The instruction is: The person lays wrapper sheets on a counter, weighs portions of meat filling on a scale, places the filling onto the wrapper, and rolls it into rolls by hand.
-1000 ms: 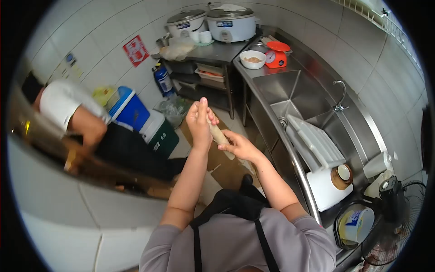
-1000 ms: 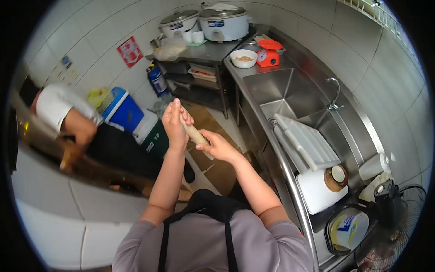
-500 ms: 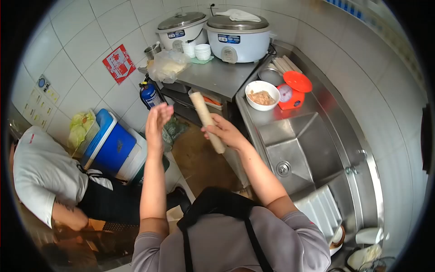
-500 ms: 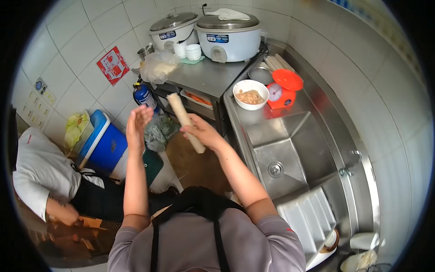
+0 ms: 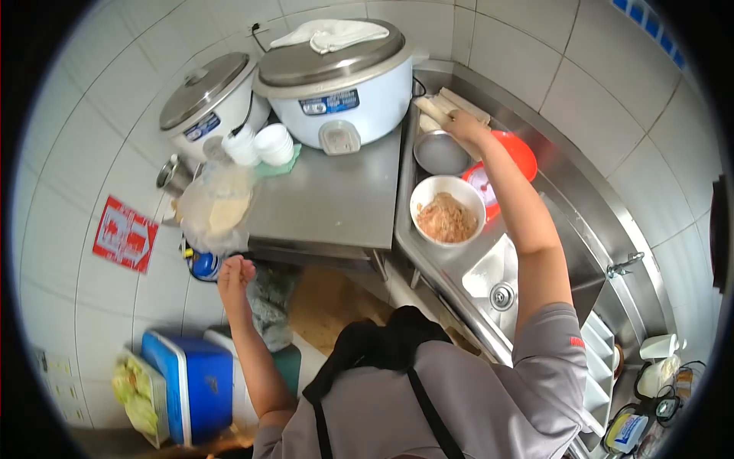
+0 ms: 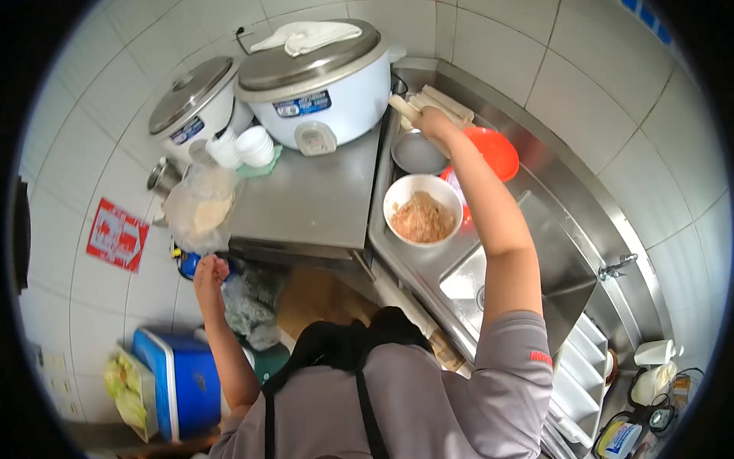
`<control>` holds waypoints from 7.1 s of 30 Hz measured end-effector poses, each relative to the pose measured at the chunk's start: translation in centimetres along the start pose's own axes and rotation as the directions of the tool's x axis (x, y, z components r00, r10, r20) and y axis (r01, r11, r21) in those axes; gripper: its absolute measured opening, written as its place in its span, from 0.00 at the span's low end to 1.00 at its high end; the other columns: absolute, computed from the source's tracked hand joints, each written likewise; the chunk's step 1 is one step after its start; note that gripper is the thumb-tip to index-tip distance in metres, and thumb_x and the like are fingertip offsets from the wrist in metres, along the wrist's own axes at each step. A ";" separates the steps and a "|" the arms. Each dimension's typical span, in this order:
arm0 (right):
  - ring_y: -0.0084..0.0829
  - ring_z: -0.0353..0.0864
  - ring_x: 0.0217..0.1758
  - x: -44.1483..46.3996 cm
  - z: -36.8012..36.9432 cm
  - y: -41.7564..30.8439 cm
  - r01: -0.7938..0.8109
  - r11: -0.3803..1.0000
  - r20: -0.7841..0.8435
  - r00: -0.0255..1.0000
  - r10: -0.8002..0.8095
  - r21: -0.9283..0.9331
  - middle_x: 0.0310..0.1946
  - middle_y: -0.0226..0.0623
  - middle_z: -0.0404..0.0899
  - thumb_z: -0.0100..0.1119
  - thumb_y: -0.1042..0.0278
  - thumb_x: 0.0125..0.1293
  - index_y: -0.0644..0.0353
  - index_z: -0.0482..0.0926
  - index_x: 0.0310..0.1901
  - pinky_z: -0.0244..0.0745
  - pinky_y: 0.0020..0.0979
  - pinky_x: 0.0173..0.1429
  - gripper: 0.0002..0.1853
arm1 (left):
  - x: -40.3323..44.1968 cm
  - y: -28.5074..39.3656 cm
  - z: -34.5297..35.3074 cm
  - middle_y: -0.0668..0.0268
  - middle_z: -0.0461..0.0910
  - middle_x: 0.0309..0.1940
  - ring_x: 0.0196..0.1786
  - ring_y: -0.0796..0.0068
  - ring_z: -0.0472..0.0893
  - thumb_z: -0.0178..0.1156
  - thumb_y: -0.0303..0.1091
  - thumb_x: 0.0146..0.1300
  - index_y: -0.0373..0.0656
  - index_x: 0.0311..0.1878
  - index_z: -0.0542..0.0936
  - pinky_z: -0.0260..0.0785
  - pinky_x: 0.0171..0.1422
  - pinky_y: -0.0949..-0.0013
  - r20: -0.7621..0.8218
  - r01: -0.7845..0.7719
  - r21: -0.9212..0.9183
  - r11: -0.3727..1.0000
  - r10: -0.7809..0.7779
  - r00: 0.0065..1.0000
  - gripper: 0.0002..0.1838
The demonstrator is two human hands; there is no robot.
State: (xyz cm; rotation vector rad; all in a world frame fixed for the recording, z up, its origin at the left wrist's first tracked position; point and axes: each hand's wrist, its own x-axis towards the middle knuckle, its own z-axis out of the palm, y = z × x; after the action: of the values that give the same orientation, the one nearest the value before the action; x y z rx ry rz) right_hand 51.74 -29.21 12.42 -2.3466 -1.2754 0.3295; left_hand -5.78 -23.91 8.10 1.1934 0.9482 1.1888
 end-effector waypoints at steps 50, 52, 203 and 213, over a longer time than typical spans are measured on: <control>0.24 0.76 0.42 -2.3 26.2 -33.1 0.078 0.635 0.380 0.743 -0.550 0.768 0.38 0.33 0.79 0.57 0.59 0.65 0.65 0.77 0.47 0.71 0.26 0.48 0.17 | 26.6 -5.7 -8.3 0.53 0.80 0.27 0.31 0.54 0.78 0.60 0.38 0.50 0.38 0.30 0.81 0.70 0.37 0.59 0.533 -0.545 0.780 0.306 0.131 0.836 0.12; 0.25 0.76 0.40 -2.3 29.4 -36.8 0.144 0.640 0.397 0.676 -0.621 0.755 0.39 0.34 0.79 0.55 0.61 0.65 0.64 0.77 0.48 0.70 0.27 0.47 0.16 | 27.0 -5.2 -8.8 0.52 0.80 0.27 0.30 0.55 0.79 0.61 0.37 0.51 0.36 0.33 0.82 0.70 0.36 0.61 0.496 -0.485 0.767 0.419 0.091 0.863 0.13; 0.39 0.82 0.34 -8.6 -1.4 5.2 -0.440 0.896 -0.572 0.751 0.330 -0.061 0.30 0.42 0.82 0.65 0.65 0.49 0.56 0.84 0.35 0.76 0.34 0.39 0.11 | 20.4 -5.2 9.8 0.58 0.76 0.45 0.50 0.60 0.74 0.58 0.28 0.59 0.38 0.39 0.79 0.64 0.57 0.64 0.747 -0.625 0.377 0.684 0.175 0.641 0.06; 0.43 0.80 0.41 -14.1 13.3 -3.2 -0.313 0.936 0.449 0.821 0.352 -0.160 0.37 0.48 0.81 0.69 0.55 0.46 0.62 0.82 0.40 0.71 0.37 0.48 0.22 | 20.3 -4.8 9.8 0.58 0.76 0.44 0.50 0.62 0.75 0.58 0.26 0.58 0.38 0.39 0.79 0.64 0.57 0.66 0.773 -0.631 0.371 0.682 0.150 0.617 0.06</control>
State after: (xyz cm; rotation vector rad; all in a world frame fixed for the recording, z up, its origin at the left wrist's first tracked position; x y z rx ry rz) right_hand 36.34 -35.92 2.34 -2.6577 -1.0722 1.0398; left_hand 7.79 -5.45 6.04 2.3170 0.4512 0.6168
